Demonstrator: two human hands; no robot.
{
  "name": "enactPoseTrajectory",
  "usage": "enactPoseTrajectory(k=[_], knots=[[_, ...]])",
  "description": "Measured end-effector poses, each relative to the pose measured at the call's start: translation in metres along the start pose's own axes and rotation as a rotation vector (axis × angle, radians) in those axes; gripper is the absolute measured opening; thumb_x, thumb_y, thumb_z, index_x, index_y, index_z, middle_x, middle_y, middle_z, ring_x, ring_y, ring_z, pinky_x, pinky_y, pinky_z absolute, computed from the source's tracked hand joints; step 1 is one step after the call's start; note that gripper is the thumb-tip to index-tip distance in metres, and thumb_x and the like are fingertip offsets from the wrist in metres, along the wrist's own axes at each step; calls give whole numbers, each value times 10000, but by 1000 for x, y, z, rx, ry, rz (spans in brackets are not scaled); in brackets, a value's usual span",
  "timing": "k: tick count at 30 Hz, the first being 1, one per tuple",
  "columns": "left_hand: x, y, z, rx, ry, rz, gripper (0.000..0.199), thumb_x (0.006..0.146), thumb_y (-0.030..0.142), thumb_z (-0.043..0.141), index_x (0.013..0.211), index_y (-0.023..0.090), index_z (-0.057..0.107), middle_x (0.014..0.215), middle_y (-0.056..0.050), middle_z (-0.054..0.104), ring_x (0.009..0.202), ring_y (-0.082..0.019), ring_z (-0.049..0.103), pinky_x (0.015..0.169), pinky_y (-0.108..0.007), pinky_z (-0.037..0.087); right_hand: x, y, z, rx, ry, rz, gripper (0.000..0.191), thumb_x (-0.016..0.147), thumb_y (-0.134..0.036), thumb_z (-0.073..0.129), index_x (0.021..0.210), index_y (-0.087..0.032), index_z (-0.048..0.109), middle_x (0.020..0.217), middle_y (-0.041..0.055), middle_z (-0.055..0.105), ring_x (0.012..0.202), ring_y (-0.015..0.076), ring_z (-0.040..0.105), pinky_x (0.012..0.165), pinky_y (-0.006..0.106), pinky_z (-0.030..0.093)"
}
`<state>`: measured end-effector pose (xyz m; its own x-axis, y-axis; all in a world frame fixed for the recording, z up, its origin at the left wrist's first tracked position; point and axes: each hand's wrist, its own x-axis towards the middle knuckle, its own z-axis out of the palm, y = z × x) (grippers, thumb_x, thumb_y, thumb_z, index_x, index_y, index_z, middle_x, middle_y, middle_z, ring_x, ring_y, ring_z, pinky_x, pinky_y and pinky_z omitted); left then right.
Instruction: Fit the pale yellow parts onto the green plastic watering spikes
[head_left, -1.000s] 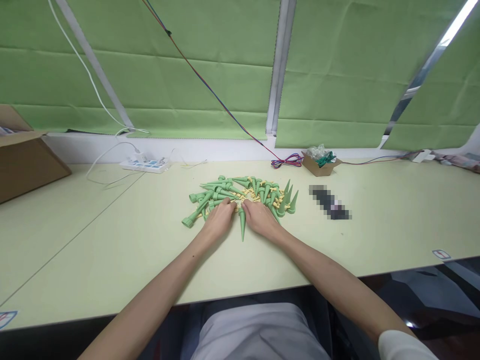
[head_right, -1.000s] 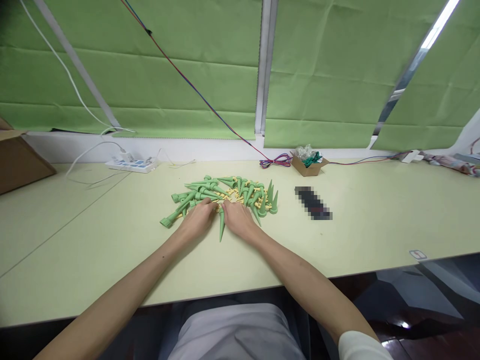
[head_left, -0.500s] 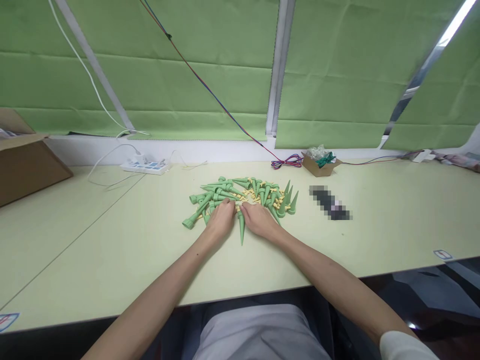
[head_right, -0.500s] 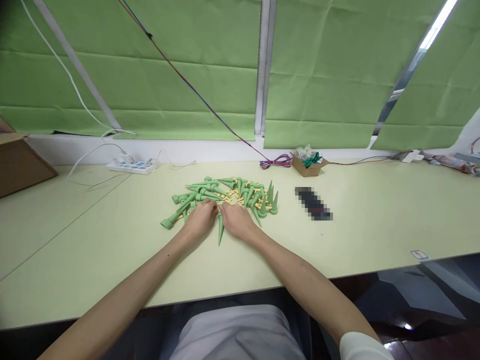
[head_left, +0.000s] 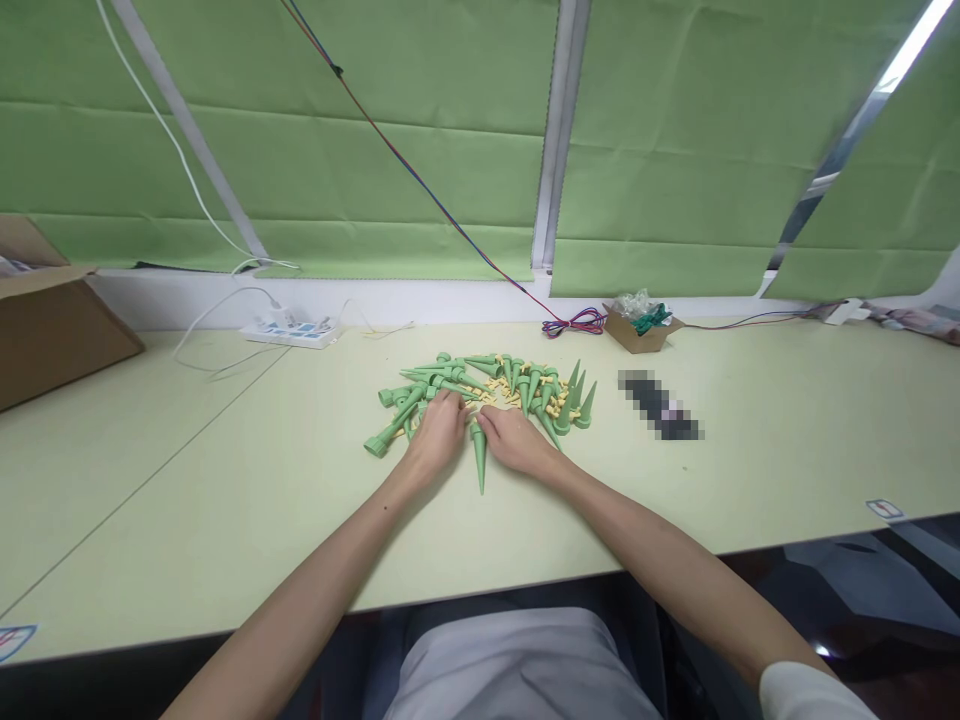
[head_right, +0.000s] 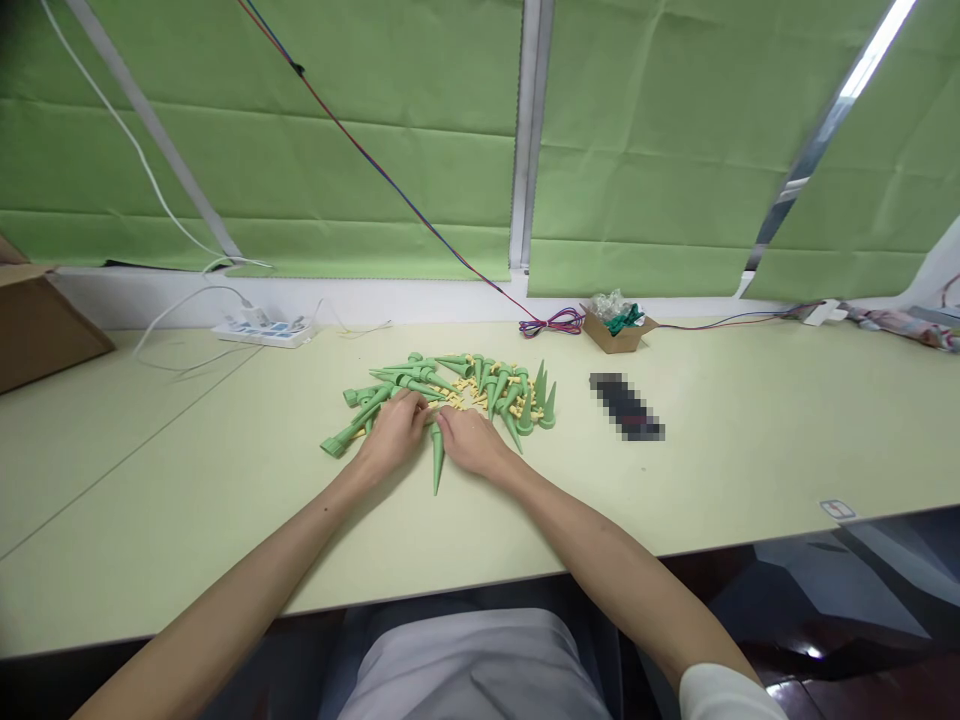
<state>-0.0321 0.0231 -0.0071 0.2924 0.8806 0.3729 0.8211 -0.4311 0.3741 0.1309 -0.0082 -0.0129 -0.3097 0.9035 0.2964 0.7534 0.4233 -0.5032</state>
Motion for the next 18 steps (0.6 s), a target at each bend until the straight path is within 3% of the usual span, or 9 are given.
enactPoseTrajectory(k=[4, 9, 18], knots=[[1, 5, -9, -122, 70, -5, 162, 919, 229, 437, 811, 199, 554, 846, -88, 652, 787, -237, 588, 731, -352, 437, 1, 1, 0, 58, 23, -5, 265, 1037, -259, 371, 824, -210, 522, 698, 21, 570, 647, 174, 516, 610, 274, 308], [-1, 11, -15, -231, 84, -5, 154, 922, 264, 461, 857, 202, 587, 868, -59, 696, 709, -208, 608, 737, -343, 441, 3, 2, -1, 193, 172, 35, 269, 1045, -285, 307, 886, -221, 515, 723, 10, 556, 657, 186, 530, 625, 280, 331], [-5, 17, -13, -285, 103, 108, 191, 939, 261, 469, 908, 199, 647, 924, -69, 710, 780, -207, 634, 766, -339, 487, 1, -5, -6, 383, 287, 33, 261, 1031, -384, 356, 1077, -222, 556, 801, 15, 636, 716, 200, 607, 713, 313, 439]])
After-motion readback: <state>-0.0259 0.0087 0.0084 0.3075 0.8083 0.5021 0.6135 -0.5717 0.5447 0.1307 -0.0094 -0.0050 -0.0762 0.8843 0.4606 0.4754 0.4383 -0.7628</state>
